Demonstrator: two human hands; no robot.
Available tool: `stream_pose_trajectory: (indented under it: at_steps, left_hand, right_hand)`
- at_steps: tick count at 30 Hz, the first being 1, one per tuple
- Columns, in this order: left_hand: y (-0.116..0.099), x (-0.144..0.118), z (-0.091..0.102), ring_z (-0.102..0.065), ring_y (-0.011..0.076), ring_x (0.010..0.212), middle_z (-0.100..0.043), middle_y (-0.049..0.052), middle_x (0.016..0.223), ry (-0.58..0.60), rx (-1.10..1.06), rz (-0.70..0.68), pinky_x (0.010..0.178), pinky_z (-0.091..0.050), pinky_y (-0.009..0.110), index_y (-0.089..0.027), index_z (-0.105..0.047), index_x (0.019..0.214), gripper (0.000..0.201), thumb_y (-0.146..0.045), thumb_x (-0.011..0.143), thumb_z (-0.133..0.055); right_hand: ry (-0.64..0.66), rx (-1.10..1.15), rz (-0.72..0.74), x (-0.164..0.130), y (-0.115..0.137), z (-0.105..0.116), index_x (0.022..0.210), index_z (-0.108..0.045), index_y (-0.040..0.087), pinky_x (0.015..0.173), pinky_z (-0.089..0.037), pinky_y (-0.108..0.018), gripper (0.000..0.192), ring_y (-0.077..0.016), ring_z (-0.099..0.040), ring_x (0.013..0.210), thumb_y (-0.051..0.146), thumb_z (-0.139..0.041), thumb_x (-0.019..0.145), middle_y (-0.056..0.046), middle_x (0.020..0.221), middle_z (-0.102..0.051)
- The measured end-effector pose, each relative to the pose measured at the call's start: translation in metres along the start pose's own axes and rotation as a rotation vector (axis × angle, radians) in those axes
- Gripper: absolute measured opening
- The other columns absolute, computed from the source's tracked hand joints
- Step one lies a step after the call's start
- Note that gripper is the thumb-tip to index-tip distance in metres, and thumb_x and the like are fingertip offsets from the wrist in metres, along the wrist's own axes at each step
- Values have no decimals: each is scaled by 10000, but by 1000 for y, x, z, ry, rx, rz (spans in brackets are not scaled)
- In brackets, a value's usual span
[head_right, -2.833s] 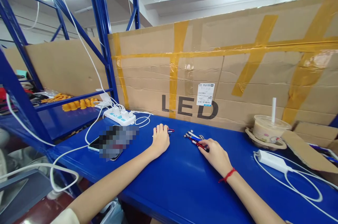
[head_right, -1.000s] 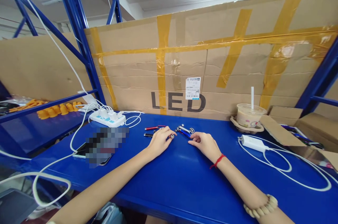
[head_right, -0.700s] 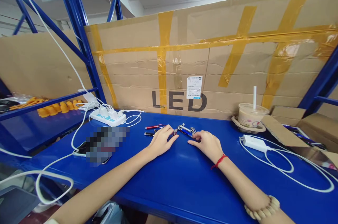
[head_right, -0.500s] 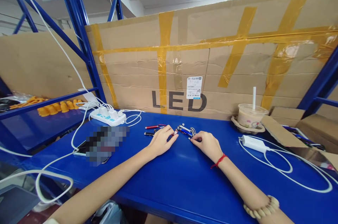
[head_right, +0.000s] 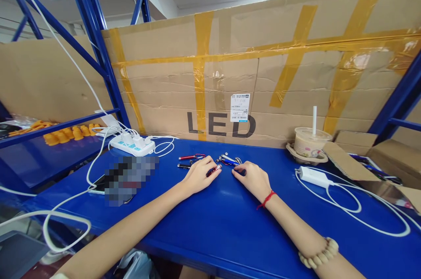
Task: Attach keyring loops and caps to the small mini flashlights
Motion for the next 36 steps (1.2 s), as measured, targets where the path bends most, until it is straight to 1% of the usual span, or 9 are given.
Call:
stream_pose_trajectory:
  at_steps: [8, 11, 14, 17, 22, 26, 29, 31, 36]
  left_hand:
    - [-2, 1, 0, -539, 121, 801, -539, 30, 863, 10, -51, 8, 768, -430, 244, -165, -569, 854, 298, -324, 912, -324]
    - [-3, 1, -1, -535, 127, 806, -542, 30, 870, 13, -58, -1, 763, -427, 249, -162, -564, 848, 289, -330, 908, -336]
    - [-4, 2, 0, -534, 130, 822, -551, 24, 882, 27, -76, -3, 765, -423, 250, -166, -559, 868, 270, -331, 907, -348]
    - [-5, 3, 1, -533, 128, 848, -557, 20, 905, 55, -105, -25, 770, -420, 242, -174, -550, 902, 264, -314, 916, -327]
    - [-5, 3, 0, -531, 129, 857, -548, 22, 913, 109, -130, -72, 770, -423, 230, -171, -533, 889, 249, -307, 915, -326]
    - [-4, 3, 0, -536, 129, 884, -556, 19, 954, 129, -151, -78, 793, -421, 230, -190, -511, 978, 222, -293, 916, -324]
    - [-4, 3, 0, -545, 127, 888, -566, 17, 980, 147, -159, -70, 798, -422, 229, -199, -490, 1032, 221, -279, 918, -318]
    - [-3, 3, -1, -550, 128, 886, -572, 17, 986, 151, -160, -74, 797, -426, 231, -200, -492, 1028, 219, -281, 917, -321]
    - [-4, 4, -2, -546, 149, 935, -585, 34, 1011, 125, -167, -101, 836, -422, 263, -185, -491, 1021, 214, -266, 914, -325]
  right_hand:
    - [33, 75, -15, 1, -1, 0, 781, -685, 271, 548, -389, -236, 141, -142, -567, 673, 304, -548, 772, 13, 794, -622]
    - [24, 92, -19, 0, 0, 0, 819, -681, 257, 540, -391, -233, 154, -135, -560, 653, 348, -570, 764, 13, 794, -619]
    - [9, 88, 38, -1, 3, -1, 866, -680, 251, 543, -395, -238, 211, -139, -558, 661, 402, -572, 766, 5, 804, -615]
    - [15, 79, 98, -2, 5, -2, 853, -686, 267, 552, -395, -242, 182, -139, -557, 671, 362, -543, 793, 3, 821, -609]
    - [25, 126, 109, 0, 6, -3, 788, -677, 256, 556, -400, -243, 143, -131, -548, 639, 309, -545, 783, 4, 796, -593]
    - [3, 150, 99, 1, 5, -7, 762, -658, 232, 555, -404, -248, 108, -139, -547, 631, 296, -572, 748, 2, 755, -585]
    - [10, 161, 148, 0, 5, -7, 756, -656, 233, 552, -407, -244, 110, -140, -554, 633, 279, -556, 763, 4, 754, -594]
    - [-25, 187, 186, -1, 8, -4, 777, -656, 232, 557, -416, -243, 134, -140, -559, 635, 281, -532, 794, 1, 779, -607]
    - [-259, 392, 298, -6, 19, 9, 900, -650, 207, 647, -468, -250, 215, -147, -583, 716, 321, -471, 868, -36, 874, -616]
Point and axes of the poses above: each hand's wrist, its own x-axis towards the middle knuckle, its own z-axis out of the back of the hand, y = z × x, the point moved 2 cm from there along x, towards the middle knuckle
